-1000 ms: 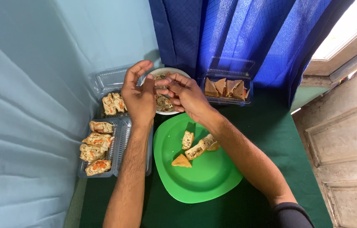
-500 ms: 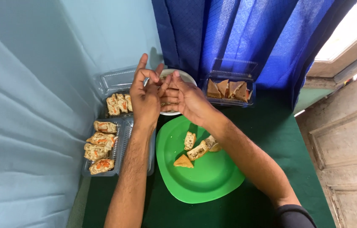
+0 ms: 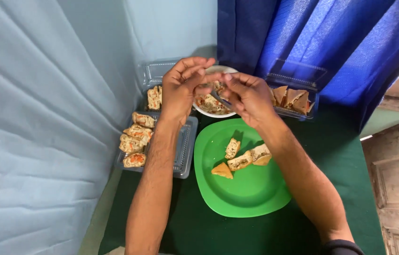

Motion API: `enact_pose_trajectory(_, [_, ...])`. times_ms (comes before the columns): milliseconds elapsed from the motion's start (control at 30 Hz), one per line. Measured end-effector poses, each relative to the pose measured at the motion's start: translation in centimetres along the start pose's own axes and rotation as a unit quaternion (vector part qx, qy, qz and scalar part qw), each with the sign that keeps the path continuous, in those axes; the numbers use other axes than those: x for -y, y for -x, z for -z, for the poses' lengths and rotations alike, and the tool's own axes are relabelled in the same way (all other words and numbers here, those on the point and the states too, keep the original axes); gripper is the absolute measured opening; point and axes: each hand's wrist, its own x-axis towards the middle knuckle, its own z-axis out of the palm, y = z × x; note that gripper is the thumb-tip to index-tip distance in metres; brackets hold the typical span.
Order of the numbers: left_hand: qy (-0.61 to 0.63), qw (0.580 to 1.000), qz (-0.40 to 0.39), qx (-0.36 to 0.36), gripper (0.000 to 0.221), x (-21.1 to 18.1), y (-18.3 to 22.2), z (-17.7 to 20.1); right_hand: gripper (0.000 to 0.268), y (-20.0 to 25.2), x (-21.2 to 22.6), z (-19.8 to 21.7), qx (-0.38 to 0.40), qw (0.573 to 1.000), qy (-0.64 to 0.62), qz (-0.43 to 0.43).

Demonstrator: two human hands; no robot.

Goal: Filling small food wraps with a salad mixture using tongs and arranging them in a plastic container.

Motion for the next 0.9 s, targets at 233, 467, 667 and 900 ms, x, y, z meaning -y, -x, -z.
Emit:
enact_pose_trajectory(233, [-0.025,0.999,-0.004,-0.041,0.025,-0.8,0.0,0.9,0.048,1.0,1.0,-0.6,-0.013,1.000,0.019,0.018])
enact_pose_trajectory(467, [-0.126,0.985,0.001,-0.114,0.038,-0.7,0.5,-0.4,0.049,1.2,1.0,-0.2,-0.006,0.999,-0.025,-0.019])
enact_pose_trajectory(667, [-0.069,0.982,0.083,-0.158,0.040,2.6,0.0,-0.9,0.018,1.3,0.4,-0.9,0.023,0.999,-0.009,-0.035])
enact_pose_trajectory(900, [0.171,0.964,0.184,-0.093,0.027,3.4,-0.9,0.1,0.045,3.0,1.4,-1.9,0.062,0.998,0.025,-0.013])
